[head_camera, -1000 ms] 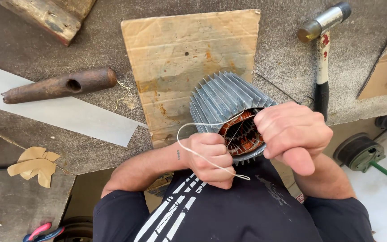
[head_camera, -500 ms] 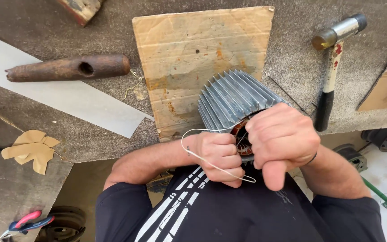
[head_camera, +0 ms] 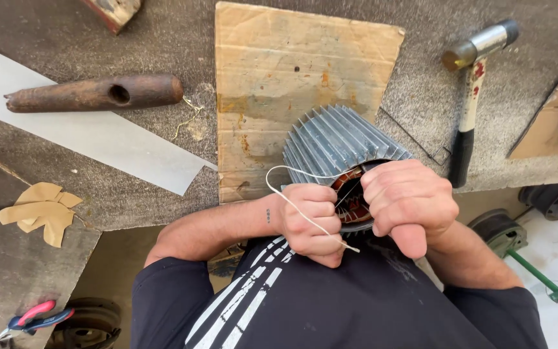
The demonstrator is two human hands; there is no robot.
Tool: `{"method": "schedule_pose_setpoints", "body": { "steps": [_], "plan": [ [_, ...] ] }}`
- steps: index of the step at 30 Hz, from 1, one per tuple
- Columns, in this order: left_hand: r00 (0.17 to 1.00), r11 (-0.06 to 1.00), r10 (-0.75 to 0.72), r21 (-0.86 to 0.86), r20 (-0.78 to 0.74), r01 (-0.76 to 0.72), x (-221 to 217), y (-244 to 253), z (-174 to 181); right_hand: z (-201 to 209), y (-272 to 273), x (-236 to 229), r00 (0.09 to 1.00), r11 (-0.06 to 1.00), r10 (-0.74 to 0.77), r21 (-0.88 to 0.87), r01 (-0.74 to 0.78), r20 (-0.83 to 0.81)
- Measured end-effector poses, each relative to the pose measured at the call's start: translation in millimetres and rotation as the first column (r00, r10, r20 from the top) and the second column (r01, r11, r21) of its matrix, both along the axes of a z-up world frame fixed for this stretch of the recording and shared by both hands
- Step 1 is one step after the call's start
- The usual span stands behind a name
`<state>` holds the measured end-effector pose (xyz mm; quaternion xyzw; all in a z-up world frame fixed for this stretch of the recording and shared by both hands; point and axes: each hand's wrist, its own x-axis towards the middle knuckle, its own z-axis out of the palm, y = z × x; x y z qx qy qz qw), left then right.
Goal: Lacing and securing copper windings in an electric motor stator using a cord and a mallet
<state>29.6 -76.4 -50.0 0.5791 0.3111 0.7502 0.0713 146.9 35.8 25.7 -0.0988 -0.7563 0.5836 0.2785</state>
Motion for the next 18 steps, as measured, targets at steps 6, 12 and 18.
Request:
{"method": "schedule_pose_setpoints", "body": {
  "steps": [6, 12, 18],
  "plan": [
    [0.999, 1.0, -0.028, 0.009, -0.029, 0.028, -3.1, -0.5, -0.4, -10.7, -0.8, 11.4, 0.989, 0.987, -0.134, -0.094, 0.128, -0.067],
    [0.998, 0.998, -0.06, -0.012, -0.001, 0.06, -2.2, -1.6, 4.4, -12.4, -24.0, 25.9, 0.98, 0.981, -0.192, -0.031, 0.19, -0.046],
    [0.997, 0.997, -0.077, -0.017, 0.016, 0.078, -4.5, -5.4, 4.7, -1.5, -15.9, 18.8, 0.982, 0.98, -0.186, -0.077, 0.182, -0.044]
  ]
}}
